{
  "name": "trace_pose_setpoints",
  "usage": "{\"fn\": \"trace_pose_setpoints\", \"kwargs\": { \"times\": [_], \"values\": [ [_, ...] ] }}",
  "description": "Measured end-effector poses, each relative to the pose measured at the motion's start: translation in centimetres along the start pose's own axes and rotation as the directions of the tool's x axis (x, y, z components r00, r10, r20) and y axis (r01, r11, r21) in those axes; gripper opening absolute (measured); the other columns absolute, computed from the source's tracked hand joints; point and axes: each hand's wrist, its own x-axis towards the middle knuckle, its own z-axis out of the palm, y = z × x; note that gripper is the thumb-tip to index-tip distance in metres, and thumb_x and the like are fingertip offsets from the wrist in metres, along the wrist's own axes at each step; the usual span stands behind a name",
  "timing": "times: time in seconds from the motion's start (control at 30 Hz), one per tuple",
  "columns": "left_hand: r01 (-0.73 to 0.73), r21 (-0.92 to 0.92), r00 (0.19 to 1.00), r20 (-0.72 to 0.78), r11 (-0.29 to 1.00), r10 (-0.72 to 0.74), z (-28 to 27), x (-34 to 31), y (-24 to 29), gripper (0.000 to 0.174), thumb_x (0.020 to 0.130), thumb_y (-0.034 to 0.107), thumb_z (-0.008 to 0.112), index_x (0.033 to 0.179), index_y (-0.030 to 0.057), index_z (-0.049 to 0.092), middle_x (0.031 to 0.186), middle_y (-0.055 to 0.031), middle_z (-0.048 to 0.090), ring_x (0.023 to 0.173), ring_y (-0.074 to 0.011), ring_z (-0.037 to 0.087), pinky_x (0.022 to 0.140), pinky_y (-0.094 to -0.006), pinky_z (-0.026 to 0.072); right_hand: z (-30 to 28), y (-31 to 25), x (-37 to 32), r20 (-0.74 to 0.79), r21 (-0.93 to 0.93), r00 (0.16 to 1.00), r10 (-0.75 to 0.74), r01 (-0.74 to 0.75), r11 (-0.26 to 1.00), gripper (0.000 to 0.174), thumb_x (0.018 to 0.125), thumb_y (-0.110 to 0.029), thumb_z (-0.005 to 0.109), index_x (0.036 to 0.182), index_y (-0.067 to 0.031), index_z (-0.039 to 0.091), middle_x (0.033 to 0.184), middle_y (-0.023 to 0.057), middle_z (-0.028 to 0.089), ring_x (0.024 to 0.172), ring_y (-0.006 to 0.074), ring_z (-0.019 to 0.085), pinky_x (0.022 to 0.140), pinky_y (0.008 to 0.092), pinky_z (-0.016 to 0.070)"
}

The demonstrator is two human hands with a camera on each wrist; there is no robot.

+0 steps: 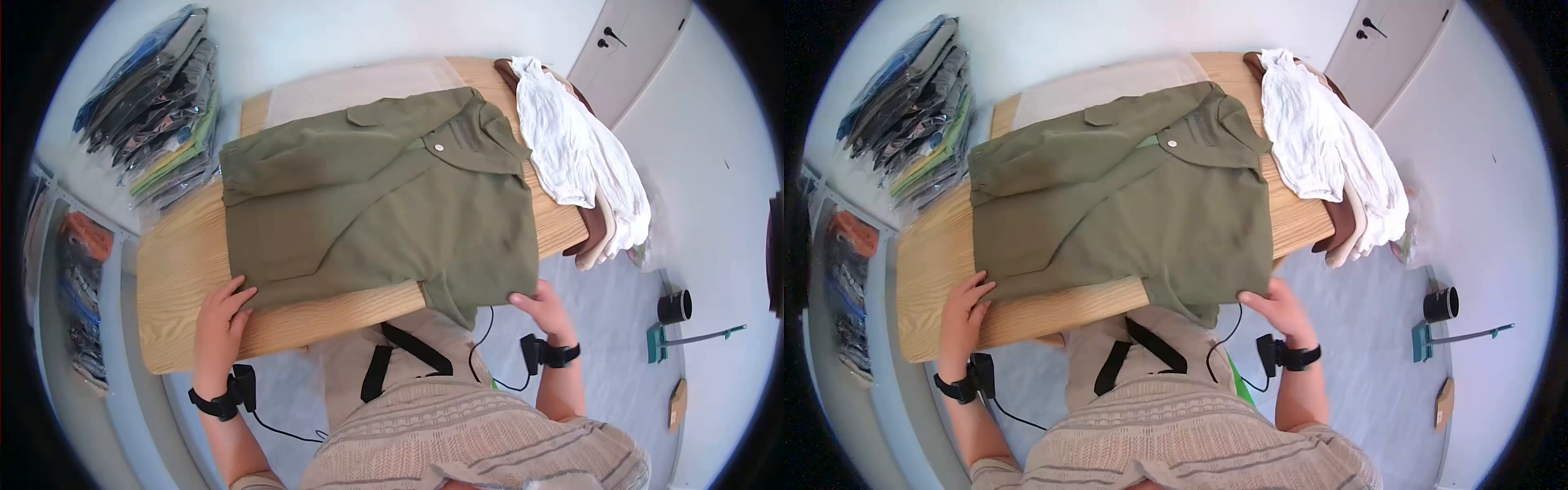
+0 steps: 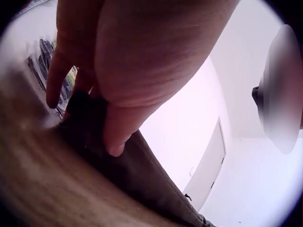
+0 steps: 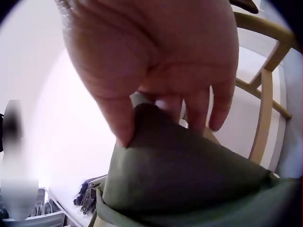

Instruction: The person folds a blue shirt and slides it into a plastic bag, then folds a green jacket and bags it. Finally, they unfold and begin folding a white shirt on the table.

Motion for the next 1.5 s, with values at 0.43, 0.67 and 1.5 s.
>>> {"fn": "trace_pose_setpoints", "kwargs": {
  "times": [0.43, 0.67, 1.5],
  "values": [
    [-0.002, -0.123, 1.0, -0.017, 0.992, 0.0, -3.8, 13.3, -4.7, 0.02, 0.081, 0.011, 0.064, 0.097, -0.0012, 0.06, 0.087, -0.0169, 0.062, 0.081, -0.0323, 0.058, 0.073, -0.0378, 0.0454, -3.3, -14.7, 14.3, 0.229, 0.665, 0.964, -0.137, -0.052, 0.745, 0.032, 0.095, -0.019, 0.054, 0.117, 0.0036, 0.053, 0.114, 0.013, 0.061, 0.101, 0.0184, 0.061, 0.087, 0.0308, 0.0497],
    [-0.16, 0.139, 0.958, -0.219, 0.977, 0.188, -1.8, 14.4, -1.4, 0.032, 0.081, 0.01, 0.065, 0.111, 0.0052, 0.056, 0.108, -0.0167, 0.059, 0.102, -0.0334, 0.055, 0.087, -0.0376, 0.0449, -2.0, -11.0, 17.5, -0.225, -0.173, 0.941, -0.251, 0.215, 0.961, 0.039, 0.089, -0.025, 0.061, 0.117, 0.0017, 0.054, 0.109, 0.0099, 0.061, 0.094, 0.0157, 0.057, 0.085, 0.0275, 0.045],
    [0.414, -0.908, 0.893, 0.419, 0.066, 0.163, 6.6, 14.3, 15.7, 0.037, 0.089, 0.002, 0.05, 0.126, 0.0025, 0.049, 0.119, -0.0105, 0.055, 0.11, -0.0199, 0.055, 0.093, -0.034, 0.0463, -3.8, -11.7, 13.6, -0.019, 0.021, 0.934, -0.356, 0.356, 0.934, 0.022, 0.097, -0.013, 0.049, 0.116, -0.0024, 0.052, 0.1, 0.0029, 0.063, 0.095, 0.0104, 0.057, 0.088, 0.0247, 0.0438]
  ]
}}
